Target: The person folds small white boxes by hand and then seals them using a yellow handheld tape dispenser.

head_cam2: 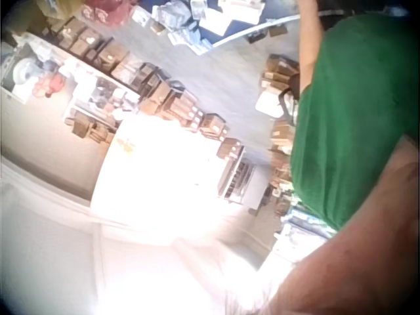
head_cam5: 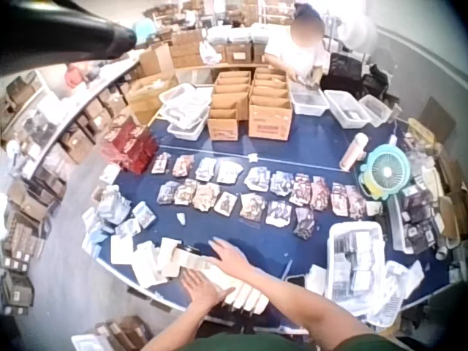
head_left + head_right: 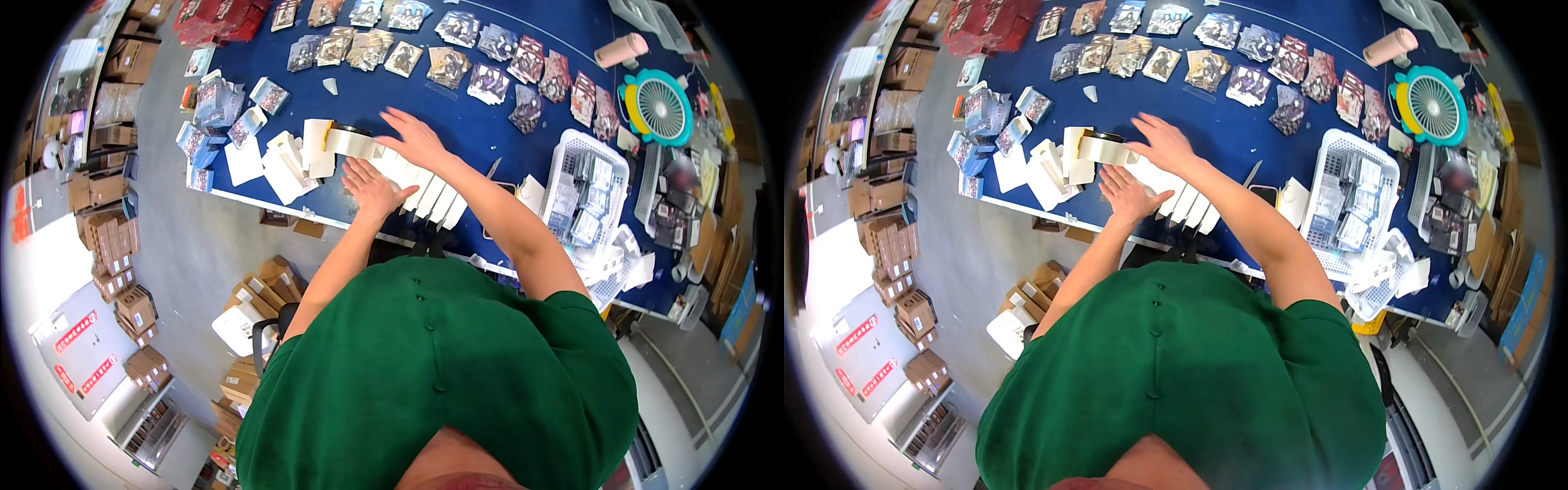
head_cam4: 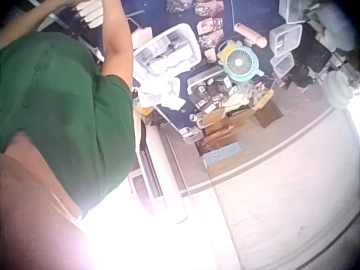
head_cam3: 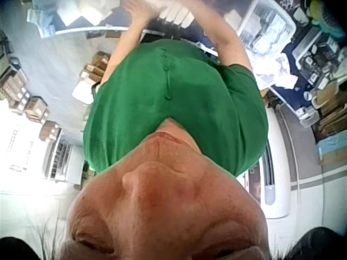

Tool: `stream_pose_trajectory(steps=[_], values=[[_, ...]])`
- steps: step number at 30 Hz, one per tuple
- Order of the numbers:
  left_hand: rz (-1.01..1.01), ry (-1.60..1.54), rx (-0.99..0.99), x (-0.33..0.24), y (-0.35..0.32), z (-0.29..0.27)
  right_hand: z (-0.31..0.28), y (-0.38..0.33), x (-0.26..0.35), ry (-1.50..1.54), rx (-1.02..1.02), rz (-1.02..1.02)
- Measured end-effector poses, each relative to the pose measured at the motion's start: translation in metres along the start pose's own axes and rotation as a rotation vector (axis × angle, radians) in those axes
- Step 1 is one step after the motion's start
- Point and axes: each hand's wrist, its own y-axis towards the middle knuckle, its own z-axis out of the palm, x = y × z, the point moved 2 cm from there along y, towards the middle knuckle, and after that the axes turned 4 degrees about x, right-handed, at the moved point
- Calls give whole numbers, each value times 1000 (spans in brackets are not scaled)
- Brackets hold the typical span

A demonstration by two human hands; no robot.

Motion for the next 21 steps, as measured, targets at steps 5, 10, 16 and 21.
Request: stream_pose_trajectory(steps=[5,10,16,21], values=[[-33,-15,-29,2,-1,2,8,58,81,67,291,118],[-64,16,60,1,1,1,35,87,71,2,291,78],[-117,95,305,0,7,-22,33,82,56,247,455,94],[-137,121,414,-1,6,-25,23,63,66,158,490,237]])
